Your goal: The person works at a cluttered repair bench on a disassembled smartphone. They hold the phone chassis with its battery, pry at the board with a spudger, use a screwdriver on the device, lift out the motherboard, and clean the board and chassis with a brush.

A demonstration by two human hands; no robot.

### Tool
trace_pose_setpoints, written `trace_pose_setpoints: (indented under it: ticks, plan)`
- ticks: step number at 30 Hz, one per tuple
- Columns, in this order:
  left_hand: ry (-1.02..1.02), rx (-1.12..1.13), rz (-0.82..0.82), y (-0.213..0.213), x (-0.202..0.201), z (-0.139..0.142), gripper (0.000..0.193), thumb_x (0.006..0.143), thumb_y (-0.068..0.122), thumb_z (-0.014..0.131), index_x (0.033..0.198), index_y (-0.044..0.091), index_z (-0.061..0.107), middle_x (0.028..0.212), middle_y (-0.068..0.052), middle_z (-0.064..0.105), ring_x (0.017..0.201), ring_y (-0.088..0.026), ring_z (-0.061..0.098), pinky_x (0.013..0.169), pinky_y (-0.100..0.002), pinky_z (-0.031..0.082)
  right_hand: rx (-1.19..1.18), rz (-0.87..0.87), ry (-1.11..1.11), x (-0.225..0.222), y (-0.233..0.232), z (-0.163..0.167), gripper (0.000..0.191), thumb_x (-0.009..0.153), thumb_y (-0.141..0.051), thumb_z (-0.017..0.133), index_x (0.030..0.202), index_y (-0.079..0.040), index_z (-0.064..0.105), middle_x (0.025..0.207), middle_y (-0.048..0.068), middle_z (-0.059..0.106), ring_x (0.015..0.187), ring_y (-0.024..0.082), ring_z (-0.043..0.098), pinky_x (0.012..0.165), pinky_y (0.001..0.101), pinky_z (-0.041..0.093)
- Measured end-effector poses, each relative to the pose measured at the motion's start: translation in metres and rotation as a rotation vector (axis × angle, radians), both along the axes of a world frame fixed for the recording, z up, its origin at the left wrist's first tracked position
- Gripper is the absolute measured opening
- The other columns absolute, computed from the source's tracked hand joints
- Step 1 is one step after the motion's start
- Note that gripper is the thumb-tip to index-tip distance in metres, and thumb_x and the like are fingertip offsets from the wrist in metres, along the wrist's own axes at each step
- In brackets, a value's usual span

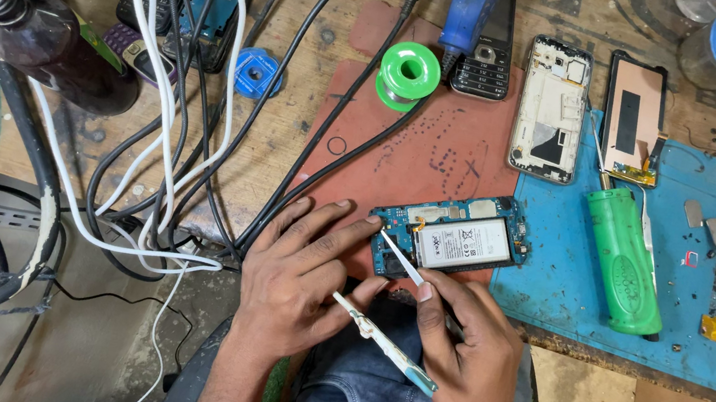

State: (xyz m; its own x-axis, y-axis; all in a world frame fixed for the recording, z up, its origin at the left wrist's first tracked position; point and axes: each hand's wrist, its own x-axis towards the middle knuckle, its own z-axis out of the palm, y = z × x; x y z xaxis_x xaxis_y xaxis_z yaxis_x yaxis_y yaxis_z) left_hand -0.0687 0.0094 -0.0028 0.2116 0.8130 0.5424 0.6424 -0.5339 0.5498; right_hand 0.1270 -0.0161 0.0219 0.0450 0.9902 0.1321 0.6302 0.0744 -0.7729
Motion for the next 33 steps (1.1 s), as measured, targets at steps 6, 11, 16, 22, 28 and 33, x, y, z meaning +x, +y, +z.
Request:
trace_pose_setpoints:
  ticks: [6, 11, 16, 22, 28, 33]
  plan:
    - [-0.007, -0.004, -0.008, -0.001, -0.001, 0.0, 0.039, 0.084, 0.028, 0.083, 0.061, 0.009, 0.058, 0.13, -0.008, 0.072, 0.126, -0.03, 0.065, 0.113, -0.051, 0.043, 0.011, -0.011, 0.037, -0.001, -0.001, -0.001, 0.019, 0.095, -0.013, 0.069, 0.11, -0.004, 0.076, 0.086, 0.008, 0.073, 0.07, 0.014, 0.07, 0.061, 0.0275, 0.052]
    - [0.024, 0.003, -0.012, 0.0, -0.002, 0.003, 0.034, 0.086, 0.025, 0.08, 0.065, 0.007, 0.061, 0.136, -0.009, 0.068, 0.128, -0.033, 0.062, 0.112, -0.052, 0.041, -0.053, -0.069, -0.015, -0.005, 0.0, 0.001, 0.021, 0.094, -0.013, 0.072, 0.113, -0.005, 0.078, 0.075, 0.01, 0.066, 0.058, 0.017, 0.058, 0.054, 0.0296, 0.046]
    - [-0.01, -0.003, 0.002, 0.0, -0.003, 0.006, 0.032, 0.087, 0.021, 0.078, 0.067, 0.005, 0.058, 0.138, -0.014, 0.065, 0.131, -0.036, 0.06, 0.11, -0.054, 0.042, 0.087, 0.031, -0.027, -0.01, 0.007, 0.006, 0.02, 0.096, -0.011, 0.069, 0.114, -0.003, 0.074, 0.087, 0.008, 0.069, 0.065, 0.013, 0.065, 0.06, 0.0282, 0.051]
    - [-0.266, 0.078, 0.13, 0.002, 0.006, 0.003, 0.039, 0.089, 0.003, 0.079, 0.069, 0.004, 0.046, 0.117, -0.013, 0.073, 0.114, -0.031, 0.073, 0.106, -0.049, 0.055, 0.06, 0.092, -0.025, -0.012, 0.006, 0.014, 0.021, 0.093, -0.012, 0.072, 0.113, -0.005, 0.076, 0.079, 0.007, 0.066, 0.059, 0.016, 0.06, 0.055, 0.0301, 0.047]
    - [-0.354, 0.061, 0.195, 0.001, 0.01, -0.003, 0.04, 0.091, -0.004, 0.077, 0.071, 0.003, 0.043, 0.104, -0.012, 0.076, 0.099, -0.027, 0.076, 0.102, -0.044, 0.059, 0.111, 0.154, 0.007, -0.006, 0.002, 0.011, 0.02, 0.096, -0.017, 0.07, 0.111, -0.005, 0.074, 0.082, 0.006, 0.067, 0.066, 0.012, 0.064, 0.057, 0.0285, 0.049]
    - [-0.502, 0.02, 0.208, -0.002, 0.012, -0.003, 0.047, 0.09, -0.004, 0.079, 0.07, 0.004, 0.037, 0.098, -0.012, 0.077, 0.094, -0.023, 0.078, 0.104, -0.045, 0.059, -0.058, -0.023, -0.039, 0.004, 0.004, 0.006, 0.025, 0.094, -0.021, 0.075, 0.087, 0.001, 0.064, 0.066, 0.01, 0.058, 0.057, 0.014, 0.05, 0.052, 0.0305, 0.042]
